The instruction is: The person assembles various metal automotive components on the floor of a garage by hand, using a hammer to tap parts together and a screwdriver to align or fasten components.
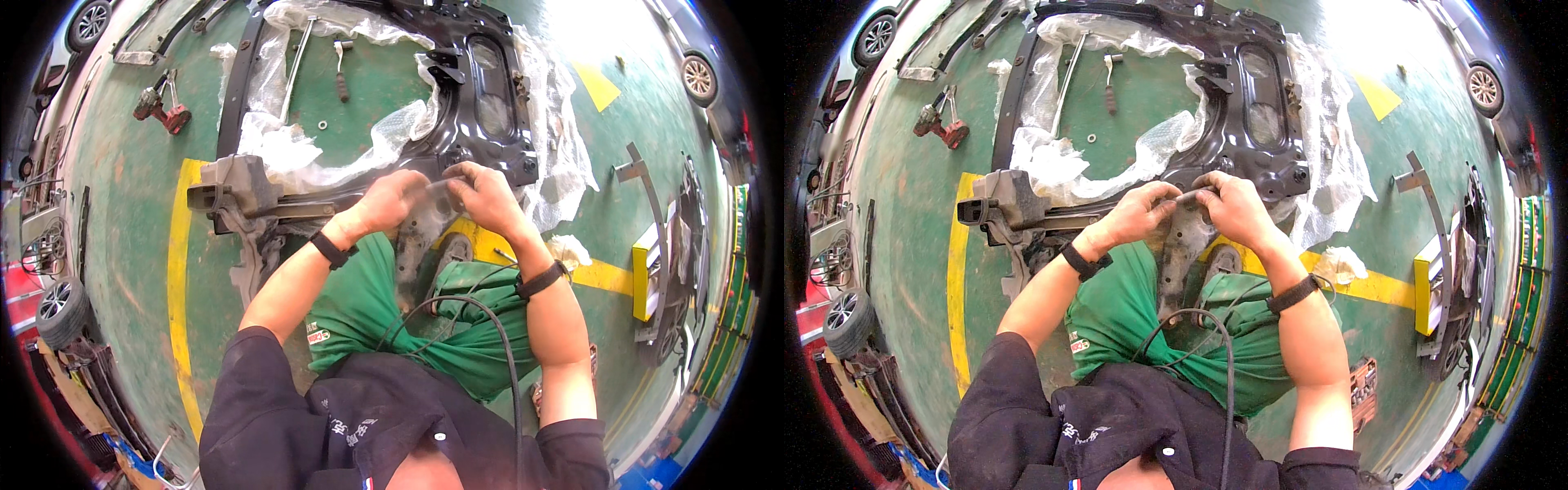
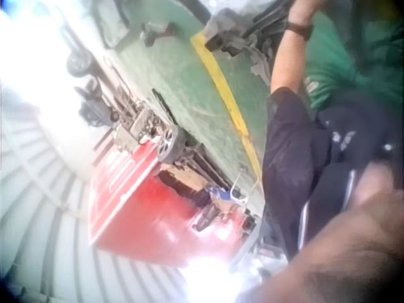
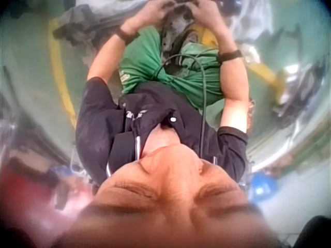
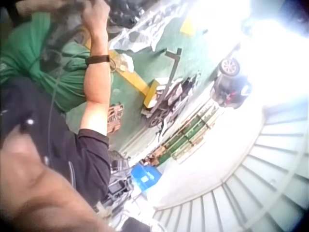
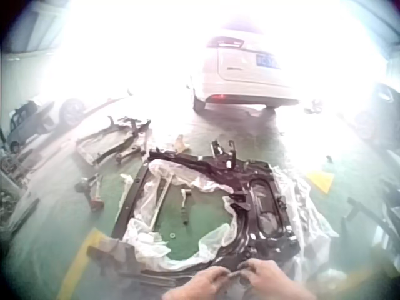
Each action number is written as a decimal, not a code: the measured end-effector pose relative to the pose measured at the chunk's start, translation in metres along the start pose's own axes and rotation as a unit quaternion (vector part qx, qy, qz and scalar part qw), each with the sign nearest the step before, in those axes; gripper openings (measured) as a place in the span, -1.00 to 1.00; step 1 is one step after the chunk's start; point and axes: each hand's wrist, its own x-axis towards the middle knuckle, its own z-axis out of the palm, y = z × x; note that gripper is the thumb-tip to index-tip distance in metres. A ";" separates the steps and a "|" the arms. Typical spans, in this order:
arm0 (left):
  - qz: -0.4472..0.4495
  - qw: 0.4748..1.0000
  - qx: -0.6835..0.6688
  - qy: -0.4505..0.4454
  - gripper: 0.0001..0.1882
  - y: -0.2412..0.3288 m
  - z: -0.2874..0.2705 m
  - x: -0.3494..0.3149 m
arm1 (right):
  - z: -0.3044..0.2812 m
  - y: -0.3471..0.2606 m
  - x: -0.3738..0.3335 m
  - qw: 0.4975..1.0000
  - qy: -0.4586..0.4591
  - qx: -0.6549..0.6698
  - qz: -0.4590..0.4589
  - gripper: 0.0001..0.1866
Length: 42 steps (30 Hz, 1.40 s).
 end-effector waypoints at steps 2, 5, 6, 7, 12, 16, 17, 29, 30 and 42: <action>0.036 0.995 0.092 0.005 -0.81 -0.016 -0.010 0.003 | -0.003 0.005 0.004 0.992 0.071 -0.074 -0.068 -0.78; -0.063 0.977 0.202 -0.010 -0.81 -0.044 -0.023 0.005 | -0.021 0.015 0.010 0.971 0.150 -0.176 -0.063 -0.75; -0.090 0.968 0.232 -0.026 -0.80 -0.063 -0.029 0.001 | -0.025 0.011 0.012 0.970 0.160 -0.172 -0.069 -0.74; -0.115 0.958 0.260 -0.042 -0.78 -0.090 -0.034 -0.003 | -0.026 0.010 0.014 0.966 0.169 -0.180 -0.082 -0.74; -0.231 0.913 0.324 -0.091 -0.77 -0.150 -0.035 -0.003 | -0.024 0.004 0.026 0.958 0.142 -0.230 -0.092 -0.75; -0.251 0.907 0.329 -0.074 -0.77 -0.171 -0.032 0.009 | -0.021 -0.005 0.043 0.950 0.150 -0.245 -0.120 -0.76; -0.250 0.910 0.324 -0.062 -0.77 -0.174 -0.031 0.012 | -0.019 -0.006 0.048 0.948 0.153 -0.247 -0.129 -0.76; -0.226 0.871 0.426 -0.092 -0.80 -0.170 -0.110 0.010 | 0.060 -0.028 0.131 0.943 0.069 -0.221 -0.240 -0.76; -0.221 0.874 0.422 -0.094 -0.83 -0.156 -0.124 0.014 | 0.066 -0.028 0.137 0.943 0.051 -0.223 -0.242 -0.76; -0.127 0.896 0.397 0.152 -0.76 -0.095 -0.253 0.077 | 0.076 0.015 0.164 0.919 -0.082 -0.285 -0.261 -0.78</action>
